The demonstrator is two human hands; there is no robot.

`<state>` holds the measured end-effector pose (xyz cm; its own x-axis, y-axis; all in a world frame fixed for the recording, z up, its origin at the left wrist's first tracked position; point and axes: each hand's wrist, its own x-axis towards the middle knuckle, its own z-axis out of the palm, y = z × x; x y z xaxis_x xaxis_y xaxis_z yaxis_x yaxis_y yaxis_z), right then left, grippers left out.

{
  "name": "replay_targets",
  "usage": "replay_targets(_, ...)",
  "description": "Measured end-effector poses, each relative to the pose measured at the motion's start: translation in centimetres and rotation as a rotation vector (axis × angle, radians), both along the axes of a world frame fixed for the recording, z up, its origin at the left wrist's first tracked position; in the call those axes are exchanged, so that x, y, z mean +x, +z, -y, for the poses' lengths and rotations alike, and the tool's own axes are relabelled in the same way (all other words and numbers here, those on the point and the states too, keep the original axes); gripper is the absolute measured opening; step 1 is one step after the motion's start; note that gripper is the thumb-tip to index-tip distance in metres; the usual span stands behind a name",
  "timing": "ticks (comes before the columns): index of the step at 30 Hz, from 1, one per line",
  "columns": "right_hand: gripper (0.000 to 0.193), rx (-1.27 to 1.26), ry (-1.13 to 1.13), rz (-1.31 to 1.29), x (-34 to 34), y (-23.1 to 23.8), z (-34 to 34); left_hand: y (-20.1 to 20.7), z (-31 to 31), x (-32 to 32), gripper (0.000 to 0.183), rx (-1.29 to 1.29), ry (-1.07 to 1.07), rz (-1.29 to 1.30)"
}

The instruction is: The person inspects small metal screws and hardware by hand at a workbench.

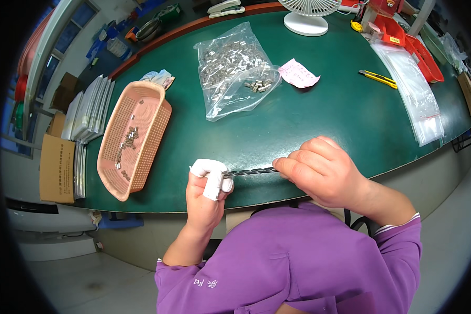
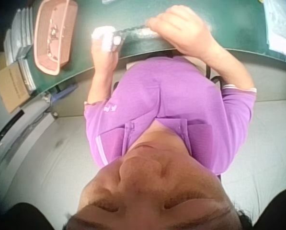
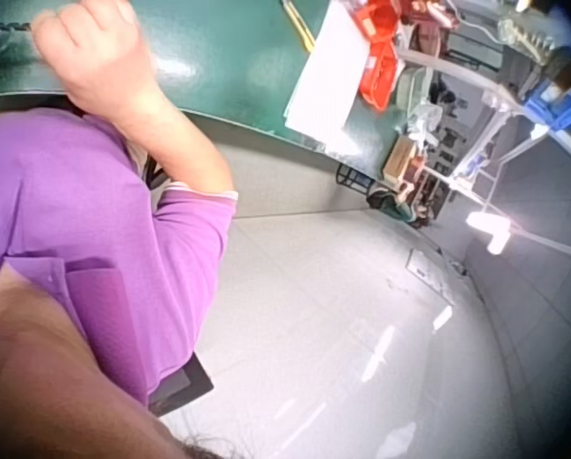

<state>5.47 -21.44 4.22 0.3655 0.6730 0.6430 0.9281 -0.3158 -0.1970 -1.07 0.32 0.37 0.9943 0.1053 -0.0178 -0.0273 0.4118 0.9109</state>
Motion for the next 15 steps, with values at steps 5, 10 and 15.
replay_targets(5,0.016,0.094,-0.06,-0.171,-0.7,-0.8,-0.4,-0.7,0.1,0.3,0.006,0.323,0.133,0.272)
replay_targets(10,0.008,0.159,-0.046,-0.376,-0.7,-0.5,-0.5,-1.8,-1.1,0.9,0.009,0.666,0.118,0.525)
replay_targets(15,0.016,0.211,-0.054,-0.945,-0.7,-1.3,-0.2,-1.9,-1.9,1.8,0.013,0.857,0.092,0.896)
